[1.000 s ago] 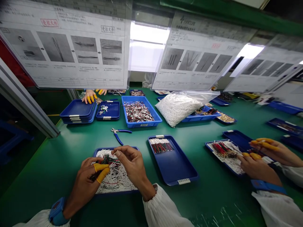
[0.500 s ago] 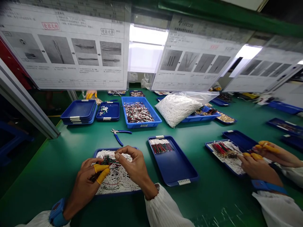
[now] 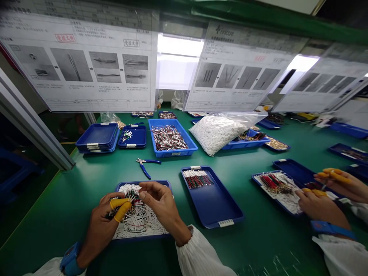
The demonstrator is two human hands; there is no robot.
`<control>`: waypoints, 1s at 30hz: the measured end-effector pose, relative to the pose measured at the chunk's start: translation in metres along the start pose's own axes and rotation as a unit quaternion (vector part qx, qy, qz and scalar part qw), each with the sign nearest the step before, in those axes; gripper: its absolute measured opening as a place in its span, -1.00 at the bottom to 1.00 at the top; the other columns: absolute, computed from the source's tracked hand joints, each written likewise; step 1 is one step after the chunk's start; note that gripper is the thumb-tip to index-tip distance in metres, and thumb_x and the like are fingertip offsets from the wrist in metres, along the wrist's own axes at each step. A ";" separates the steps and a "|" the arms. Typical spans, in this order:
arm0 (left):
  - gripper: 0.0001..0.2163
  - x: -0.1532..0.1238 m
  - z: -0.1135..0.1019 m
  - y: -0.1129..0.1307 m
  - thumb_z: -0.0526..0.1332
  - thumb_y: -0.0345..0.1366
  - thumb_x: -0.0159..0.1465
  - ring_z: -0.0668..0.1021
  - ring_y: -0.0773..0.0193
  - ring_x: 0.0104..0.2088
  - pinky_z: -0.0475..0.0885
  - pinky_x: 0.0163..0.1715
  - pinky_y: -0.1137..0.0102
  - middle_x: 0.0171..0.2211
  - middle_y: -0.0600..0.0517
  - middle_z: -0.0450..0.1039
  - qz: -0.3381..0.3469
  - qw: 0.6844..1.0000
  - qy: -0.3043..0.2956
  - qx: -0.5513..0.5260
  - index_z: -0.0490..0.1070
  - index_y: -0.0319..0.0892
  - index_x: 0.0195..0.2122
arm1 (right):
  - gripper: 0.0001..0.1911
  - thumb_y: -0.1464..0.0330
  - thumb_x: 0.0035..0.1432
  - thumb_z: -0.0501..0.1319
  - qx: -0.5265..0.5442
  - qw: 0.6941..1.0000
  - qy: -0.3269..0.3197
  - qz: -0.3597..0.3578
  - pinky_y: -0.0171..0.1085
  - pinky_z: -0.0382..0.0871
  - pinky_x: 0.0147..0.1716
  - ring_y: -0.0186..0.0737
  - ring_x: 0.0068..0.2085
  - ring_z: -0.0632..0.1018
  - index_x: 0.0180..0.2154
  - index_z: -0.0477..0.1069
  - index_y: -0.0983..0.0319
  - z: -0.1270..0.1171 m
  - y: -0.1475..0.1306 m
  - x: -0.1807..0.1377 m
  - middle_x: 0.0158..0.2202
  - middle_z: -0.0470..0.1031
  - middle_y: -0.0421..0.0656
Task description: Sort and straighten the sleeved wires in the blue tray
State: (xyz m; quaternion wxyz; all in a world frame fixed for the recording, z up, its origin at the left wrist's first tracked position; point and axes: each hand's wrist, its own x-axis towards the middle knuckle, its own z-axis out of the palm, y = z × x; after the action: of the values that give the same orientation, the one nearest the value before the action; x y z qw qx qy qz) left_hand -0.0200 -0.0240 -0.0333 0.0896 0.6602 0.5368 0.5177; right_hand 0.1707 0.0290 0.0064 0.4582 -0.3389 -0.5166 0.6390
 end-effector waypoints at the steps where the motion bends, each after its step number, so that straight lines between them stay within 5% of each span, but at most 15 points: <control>1: -0.91 0.000 0.000 0.001 0.32 -0.21 0.29 0.62 0.12 -0.16 0.56 -0.21 0.25 -0.23 -0.01 0.61 0.002 1.000 0.002 -0.001 0.63 -0.02 -0.27 | -0.63 0.16 0.02 0.49 0.011 1.000 -0.008 0.010 -0.25 0.46 -0.26 -0.23 -0.29 0.54 -0.15 0.62 0.21 0.003 0.002 0.000 -0.30 0.59 -0.14; 9: -0.88 0.003 -0.001 0.005 0.31 -0.17 0.31 0.63 0.11 -0.16 0.56 -0.21 0.24 -0.28 0.00 0.63 0.039 0.999 -0.020 0.006 0.64 -0.01 -0.24 | -0.78 0.23 -0.08 0.54 0.051 0.999 -0.005 0.000 -0.28 0.45 -0.35 -0.24 -0.37 0.53 -0.44 0.63 0.20 0.018 0.008 -0.002 -0.38 0.58 -0.18; 24: -0.92 0.002 -0.005 0.013 0.30 -0.33 0.29 0.60 0.08 -0.10 0.49 -0.12 0.18 -0.34 0.02 0.64 0.065 0.997 -0.039 0.013 0.60 -0.04 -0.28 | -0.71 0.16 -0.07 0.53 0.015 0.999 -0.038 0.017 -0.29 0.41 -0.37 -0.25 -0.38 0.50 -0.46 0.60 0.23 0.016 0.008 -0.003 -0.42 0.55 -0.19; 30: -0.91 0.002 -0.006 0.010 0.33 -0.33 0.28 0.59 0.07 -0.09 0.47 -0.11 0.17 -0.29 0.03 0.65 0.052 0.998 -0.035 0.019 0.60 -0.02 -0.21 | -0.70 0.14 0.00 0.49 0.011 0.999 -0.030 -0.002 -0.31 0.38 -0.39 -0.28 -0.39 0.47 -0.32 0.62 0.21 0.014 0.005 -0.002 -0.43 0.52 -0.20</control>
State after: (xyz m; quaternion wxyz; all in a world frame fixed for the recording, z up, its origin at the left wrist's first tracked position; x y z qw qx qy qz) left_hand -0.0187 -0.0294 -0.0231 0.0692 0.7067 0.5077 0.4879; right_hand 0.1570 0.0216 0.0045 0.4472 -0.3140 -0.5239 0.6535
